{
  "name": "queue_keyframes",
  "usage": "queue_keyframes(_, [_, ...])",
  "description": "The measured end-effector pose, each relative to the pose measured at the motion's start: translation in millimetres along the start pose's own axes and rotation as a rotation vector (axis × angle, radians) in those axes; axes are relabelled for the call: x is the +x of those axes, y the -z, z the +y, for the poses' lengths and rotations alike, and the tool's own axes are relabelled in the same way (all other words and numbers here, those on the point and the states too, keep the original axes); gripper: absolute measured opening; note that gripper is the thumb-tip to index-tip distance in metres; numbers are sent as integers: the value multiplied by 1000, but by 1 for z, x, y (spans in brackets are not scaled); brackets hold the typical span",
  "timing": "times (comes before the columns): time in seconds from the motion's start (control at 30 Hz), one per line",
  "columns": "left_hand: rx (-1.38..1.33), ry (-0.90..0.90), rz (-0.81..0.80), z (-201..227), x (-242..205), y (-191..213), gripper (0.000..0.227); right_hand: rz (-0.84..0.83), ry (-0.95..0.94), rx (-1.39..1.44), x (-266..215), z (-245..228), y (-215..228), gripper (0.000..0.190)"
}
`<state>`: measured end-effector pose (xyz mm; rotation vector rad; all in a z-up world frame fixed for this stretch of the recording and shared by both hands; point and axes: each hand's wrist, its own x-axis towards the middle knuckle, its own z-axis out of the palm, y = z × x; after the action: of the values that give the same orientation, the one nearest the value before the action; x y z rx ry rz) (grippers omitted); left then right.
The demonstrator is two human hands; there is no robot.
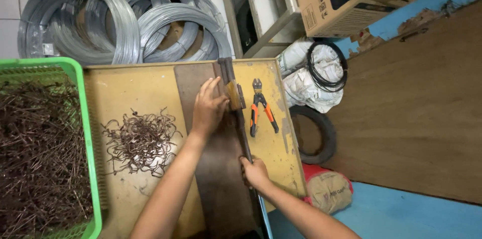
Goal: The person repeatedly picks small wire pieces from a green basket, places them into a metal bending jig on a workbench, and uses a long-handled lever to bend each piece. Finished bent wires are placed back into the basket. The process is repeated continuously throughout the clip.
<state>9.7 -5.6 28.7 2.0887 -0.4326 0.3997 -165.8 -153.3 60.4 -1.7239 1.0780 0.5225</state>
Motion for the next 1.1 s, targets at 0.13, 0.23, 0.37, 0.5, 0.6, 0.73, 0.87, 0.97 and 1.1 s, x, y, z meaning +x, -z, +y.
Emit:
queue_keyframes(0.13, [74,-82,39,-8,-1,-1,8,65,64,-159,54,50,0,40])
queue_keyframes(0.23, [60,-72,28,-8,0,0,7,-33,50,-73,34,27,2,40])
queue_keyframes(0.37, [50,-60,33,-11,-1,-1,8,38,236,-463,-12,-25,13,35])
queue_keyframes(0.5, [29,-41,9,-15,-2,-4,6,238,397,-755,-51,-60,8,44])
queue_keyframes(0.6, [46,-41,8,-13,0,-1,7,269,448,-725,-48,-50,7,45])
queue_keyframes(0.73, [34,-32,-3,-12,1,2,7,298,449,-782,-54,-59,7,47])
queue_keyframes(0.87, [13,-34,-15,-15,1,2,5,298,533,-737,-36,-45,8,37])
queue_keyframes(0.97, [11,-41,-20,-21,-2,-3,5,298,560,-740,-35,-43,10,32])
queue_keyframes(1.1, [-7,-58,-11,-21,-1,-3,8,316,589,-726,-53,-59,16,30])
